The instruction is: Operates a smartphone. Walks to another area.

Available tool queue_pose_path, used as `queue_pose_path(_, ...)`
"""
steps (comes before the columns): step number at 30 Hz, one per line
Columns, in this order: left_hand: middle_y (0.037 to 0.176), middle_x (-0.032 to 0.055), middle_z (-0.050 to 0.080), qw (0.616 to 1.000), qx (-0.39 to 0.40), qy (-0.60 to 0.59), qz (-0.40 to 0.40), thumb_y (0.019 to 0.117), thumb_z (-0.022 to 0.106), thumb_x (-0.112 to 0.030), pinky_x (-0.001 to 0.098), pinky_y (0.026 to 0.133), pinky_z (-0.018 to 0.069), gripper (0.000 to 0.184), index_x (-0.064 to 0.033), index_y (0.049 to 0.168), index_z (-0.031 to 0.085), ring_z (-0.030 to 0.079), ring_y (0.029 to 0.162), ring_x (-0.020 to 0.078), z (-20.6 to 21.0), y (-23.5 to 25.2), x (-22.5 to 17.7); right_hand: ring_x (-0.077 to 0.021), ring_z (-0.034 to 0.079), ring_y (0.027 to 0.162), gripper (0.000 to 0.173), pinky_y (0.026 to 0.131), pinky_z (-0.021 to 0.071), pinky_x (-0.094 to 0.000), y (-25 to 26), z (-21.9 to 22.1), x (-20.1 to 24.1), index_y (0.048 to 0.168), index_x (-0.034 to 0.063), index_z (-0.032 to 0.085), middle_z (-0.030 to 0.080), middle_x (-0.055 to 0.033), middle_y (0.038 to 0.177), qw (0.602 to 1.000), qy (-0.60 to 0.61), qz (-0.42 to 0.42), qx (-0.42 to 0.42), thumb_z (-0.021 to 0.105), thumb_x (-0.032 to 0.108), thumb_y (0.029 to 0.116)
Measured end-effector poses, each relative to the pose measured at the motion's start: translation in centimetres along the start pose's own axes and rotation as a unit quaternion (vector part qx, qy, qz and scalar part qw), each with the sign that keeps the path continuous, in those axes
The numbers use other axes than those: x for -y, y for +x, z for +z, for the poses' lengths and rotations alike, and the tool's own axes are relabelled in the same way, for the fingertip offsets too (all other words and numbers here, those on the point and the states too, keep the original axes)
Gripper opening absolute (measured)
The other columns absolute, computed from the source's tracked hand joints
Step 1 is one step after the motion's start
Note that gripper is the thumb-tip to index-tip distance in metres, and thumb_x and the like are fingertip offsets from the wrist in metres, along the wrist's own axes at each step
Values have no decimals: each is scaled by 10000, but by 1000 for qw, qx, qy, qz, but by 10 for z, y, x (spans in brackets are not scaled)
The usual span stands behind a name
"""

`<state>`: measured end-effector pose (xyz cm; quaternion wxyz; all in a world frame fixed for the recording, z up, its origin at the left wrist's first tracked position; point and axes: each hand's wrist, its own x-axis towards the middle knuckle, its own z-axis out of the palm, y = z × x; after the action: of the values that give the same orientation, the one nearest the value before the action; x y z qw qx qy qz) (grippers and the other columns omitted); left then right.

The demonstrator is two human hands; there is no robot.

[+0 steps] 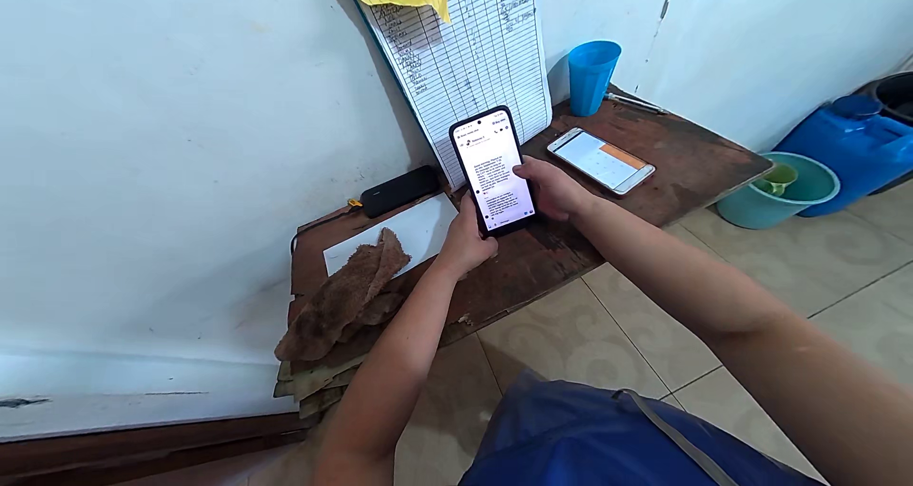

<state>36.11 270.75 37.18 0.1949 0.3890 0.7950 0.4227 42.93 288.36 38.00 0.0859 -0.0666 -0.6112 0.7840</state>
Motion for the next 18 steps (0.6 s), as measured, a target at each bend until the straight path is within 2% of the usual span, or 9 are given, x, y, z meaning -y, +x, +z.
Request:
queue_pose_path(3, 1222, 247, 625, 1000, 4, -5, 7, 767, 653, 167, 418, 842, 570, 938, 26, 1552, 161, 686, 1016, 277, 0, 1, 2, -90, 679, 925, 362, 822, 576, -295, -2, 0, 1, 1340, 88, 468, 669, -39, 1055, 1000, 18, 4, -1, 319, 222, 1038)
queue_pose_path(9, 1307, 253, 592, 999, 12, -18, 23, 748, 700, 176, 408, 966, 545, 1001, 27, 1562, 137, 650, 1162, 272, -1, 1, 4, -94, 689, 922, 341, 816, 583, -294, -1, 0, -1, 1317, 107, 473, 681, -30, 1041, 999, 46, 3, 1, 318, 219, 1035)
queue_pose_path(13, 1317, 264, 584, 999, 16, -11, 28, 755, 726, 159, 401, 984, 537, 1010, 57, 1559, 122, 644, 1176, 273, -2, 1, 4, -94, 689, 919, 348, 815, 582, -294, 0, 0, -2, 1323, 99, 465, 681, -34, 1043, 999, 46, -1, 4, 326, 220, 1028)
queue_pose_path(18, 1289, 260, 601, 999, 11, -20, 28, 768, 713, 159, 406, 960, 546, 986, 42, 1561, 139, 659, 1140, 274, -1, 1, 5, -100, 688, 929, 371, 818, 582, -295, 0, -1, -3, 1339, 93, 460, 680, -41, 1056, 999, 40, -7, 8, 344, 226, 1013)
